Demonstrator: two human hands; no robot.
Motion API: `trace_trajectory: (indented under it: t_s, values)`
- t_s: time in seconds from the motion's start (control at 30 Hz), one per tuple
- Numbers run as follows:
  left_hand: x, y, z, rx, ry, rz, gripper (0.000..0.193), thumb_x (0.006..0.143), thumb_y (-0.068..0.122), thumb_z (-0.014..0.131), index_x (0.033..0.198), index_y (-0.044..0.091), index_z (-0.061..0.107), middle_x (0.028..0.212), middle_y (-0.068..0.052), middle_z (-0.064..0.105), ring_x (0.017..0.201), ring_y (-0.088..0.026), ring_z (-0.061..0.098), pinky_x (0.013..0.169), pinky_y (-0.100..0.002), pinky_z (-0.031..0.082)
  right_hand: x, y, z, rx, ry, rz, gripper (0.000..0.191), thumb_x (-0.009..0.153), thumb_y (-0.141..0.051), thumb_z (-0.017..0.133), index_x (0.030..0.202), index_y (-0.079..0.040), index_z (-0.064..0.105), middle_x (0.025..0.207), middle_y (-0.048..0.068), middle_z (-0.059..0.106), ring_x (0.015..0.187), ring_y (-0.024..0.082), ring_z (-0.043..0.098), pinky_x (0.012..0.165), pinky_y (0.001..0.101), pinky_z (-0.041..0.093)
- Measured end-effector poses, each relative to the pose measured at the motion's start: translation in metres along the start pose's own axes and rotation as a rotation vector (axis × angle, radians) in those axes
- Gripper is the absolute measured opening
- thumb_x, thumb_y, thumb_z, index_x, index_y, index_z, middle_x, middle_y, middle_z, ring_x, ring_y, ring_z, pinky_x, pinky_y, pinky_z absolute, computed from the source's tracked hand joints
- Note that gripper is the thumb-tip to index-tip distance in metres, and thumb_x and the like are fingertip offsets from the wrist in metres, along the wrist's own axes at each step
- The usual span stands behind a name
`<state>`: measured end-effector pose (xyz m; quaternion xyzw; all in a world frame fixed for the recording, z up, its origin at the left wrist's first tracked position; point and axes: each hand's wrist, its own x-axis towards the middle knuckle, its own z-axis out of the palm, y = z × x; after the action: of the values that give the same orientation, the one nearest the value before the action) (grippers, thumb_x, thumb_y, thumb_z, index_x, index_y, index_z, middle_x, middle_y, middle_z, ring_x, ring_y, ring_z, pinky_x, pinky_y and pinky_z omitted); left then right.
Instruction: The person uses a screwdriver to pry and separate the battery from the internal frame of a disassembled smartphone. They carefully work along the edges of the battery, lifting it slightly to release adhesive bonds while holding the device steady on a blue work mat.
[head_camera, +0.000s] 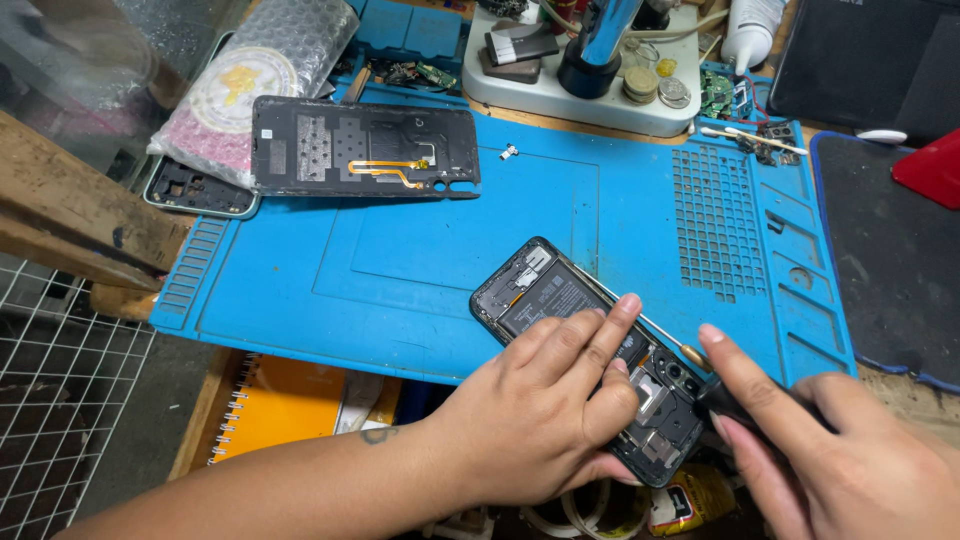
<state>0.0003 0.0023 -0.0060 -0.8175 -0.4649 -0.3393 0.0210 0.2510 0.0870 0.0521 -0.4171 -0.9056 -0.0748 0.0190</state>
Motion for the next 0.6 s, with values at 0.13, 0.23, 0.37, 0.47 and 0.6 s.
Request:
trace_trajectory:
  t_s: [0.13,0.23,0.37,0.47,0.6]
  values:
    - [-0.0001,0.0005,0.0,-0.002,-0.005,-0.01,0.059,0.093,0.055,0.062,0.115,0.001,0.055,0.157,-0.037,0.044,0.136,-0.045,0.054,0.113,-0.052,0.047,-0.0005,0.0011,0.0023,-0.133,-0.146,0.085,0.063,0.083,-0.048,0.076,0.143,-0.049,0.056,0.073,-0.002,0.061,0.047,0.013,0.061,0.05,0.031,0.052]
    - [0.0002,-0.0001,0.0001,-0.009,-0.005,-0.008,0.059,0.093,0.055,0.062,0.114,0.001,0.055,0.157,-0.036,0.044,0.136,-0.045,0.054,0.113,-0.052,0.047,-0.0001,0.0028,0.0027,-0.075,-0.08,0.037,0.064,0.081,-0.047,0.078,0.142,-0.047,0.058,0.072,-0.001,0.061,0.046,0.013,0.06,0.049,0.0317,0.051]
    - [-0.0002,0.0001,0.0004,-0.001,0.0,-0.012,0.058,0.094,0.055,0.062,0.115,0.001,0.055,0.157,-0.036,0.043,0.136,-0.045,0.053,0.114,-0.052,0.046,0.0008,0.0023,0.002,-0.027,-0.048,0.028,0.061,0.082,-0.045,0.078,0.139,-0.043,0.059,0.072,-0.001,0.06,0.046,0.013,0.06,0.048,0.0317,0.051]
    - [-0.0002,0.001,0.0006,-0.017,-0.001,-0.018,0.057,0.094,0.055,0.062,0.113,0.002,0.055,0.158,-0.036,0.044,0.137,-0.045,0.053,0.114,-0.051,0.046,0.0036,0.0017,0.0023,-0.205,-0.242,0.098,0.067,0.083,-0.053,0.072,0.146,-0.053,0.051,0.075,-0.006,0.061,0.049,0.01,0.062,0.052,0.0289,0.053]
    - [-0.0004,0.0002,0.0004,-0.012,-0.003,-0.006,0.058,0.094,0.055,0.061,0.114,0.001,0.055,0.158,-0.035,0.044,0.137,-0.045,0.053,0.114,-0.052,0.046,0.0026,0.0014,0.001,-0.095,-0.144,0.06,0.063,0.081,-0.047,0.074,0.142,-0.048,0.056,0.073,-0.003,0.061,0.049,0.012,0.059,0.049,0.0306,0.052]
